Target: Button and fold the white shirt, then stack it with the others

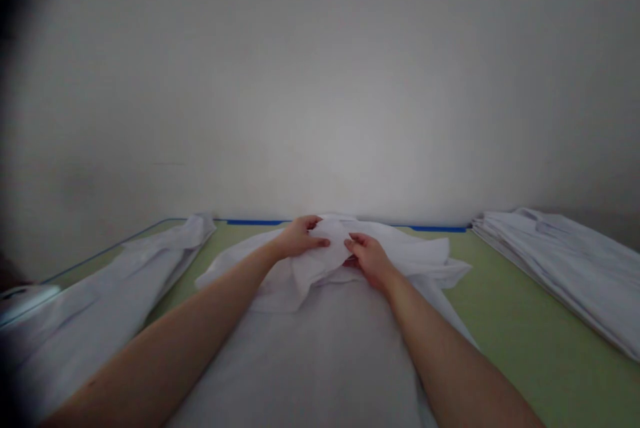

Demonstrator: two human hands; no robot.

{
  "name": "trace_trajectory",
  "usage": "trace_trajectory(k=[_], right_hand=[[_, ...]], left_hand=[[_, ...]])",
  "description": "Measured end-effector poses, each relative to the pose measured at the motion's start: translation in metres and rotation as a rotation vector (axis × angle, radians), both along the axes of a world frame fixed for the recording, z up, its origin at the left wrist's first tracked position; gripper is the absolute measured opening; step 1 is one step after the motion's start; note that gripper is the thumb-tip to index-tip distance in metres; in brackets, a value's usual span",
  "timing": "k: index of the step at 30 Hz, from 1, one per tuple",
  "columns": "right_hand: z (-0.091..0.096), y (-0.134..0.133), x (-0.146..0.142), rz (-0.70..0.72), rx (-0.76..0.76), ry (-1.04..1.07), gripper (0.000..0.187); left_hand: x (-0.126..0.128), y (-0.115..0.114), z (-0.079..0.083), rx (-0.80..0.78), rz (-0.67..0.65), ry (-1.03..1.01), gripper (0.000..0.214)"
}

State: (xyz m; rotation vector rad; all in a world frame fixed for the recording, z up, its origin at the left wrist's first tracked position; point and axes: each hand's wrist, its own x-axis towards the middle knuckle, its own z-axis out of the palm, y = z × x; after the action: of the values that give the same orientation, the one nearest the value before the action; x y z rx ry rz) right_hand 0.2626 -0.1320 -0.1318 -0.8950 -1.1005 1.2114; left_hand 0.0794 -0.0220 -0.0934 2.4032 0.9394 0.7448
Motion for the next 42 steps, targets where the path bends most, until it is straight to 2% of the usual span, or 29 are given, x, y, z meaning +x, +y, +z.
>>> trace_trajectory(k=[3,5,8,11,13,17,19,22,25,33,38,42], right_hand=[[0.002,-0.002,0.004,-0.097,-0.007,-0.085,0.029],[0.004,-0.003,0.004,-0.159,0.003,-0.142,0.025],[0.006,-0.004,0.001,-0.273,0.016,-0.165,0.025],[0.003,-0.003,-0.001,-0.277,0.029,-0.130,0.022],[0.001,-0.002,-0.002,-0.231,0.034,-0.083,0.021],[-0.003,-0.002,-0.003,-0.135,0.024,0.026,0.018],[-0.002,-0.004,-0.004,-0.084,0.039,0.031,0.024],[0.002,-0.009,-0.005,-0.044,0.073,-0.057,0.036],[0.003,-0.010,-0.004,-0.034,0.079,-0.149,0.035],[0.003,-0.006,0.000,-0.232,0.103,-0.290,0.025],[0.008,-0.007,0.000,-0.306,0.094,-0.363,0.021],[0.007,-0.007,0.000,-0.320,0.094,-0.331,0.023]], left_hand=[[-0.001,-0.002,-0.003,0.061,0.054,0.002,0.061],[0.001,-0.008,-0.003,0.179,0.070,-0.028,0.064],[0.009,-0.026,0.005,0.324,-0.090,-0.068,0.052],[0.020,-0.045,0.014,0.258,-0.293,-0.021,0.043],[0.024,-0.051,0.017,0.199,-0.332,0.006,0.040],[0.022,-0.044,0.014,0.134,-0.248,0.069,0.040],[0.018,-0.037,0.011,0.104,-0.211,0.092,0.041],[0.015,-0.030,0.008,0.071,-0.202,0.077,0.041],[0.013,-0.026,0.006,0.025,-0.208,0.064,0.043],[0.011,-0.025,0.006,0.004,-0.266,-0.064,0.052],[0.014,-0.024,0.005,0.079,-0.280,-0.059,0.034],[0.014,-0.021,0.009,0.115,-0.294,-0.102,0.027]])
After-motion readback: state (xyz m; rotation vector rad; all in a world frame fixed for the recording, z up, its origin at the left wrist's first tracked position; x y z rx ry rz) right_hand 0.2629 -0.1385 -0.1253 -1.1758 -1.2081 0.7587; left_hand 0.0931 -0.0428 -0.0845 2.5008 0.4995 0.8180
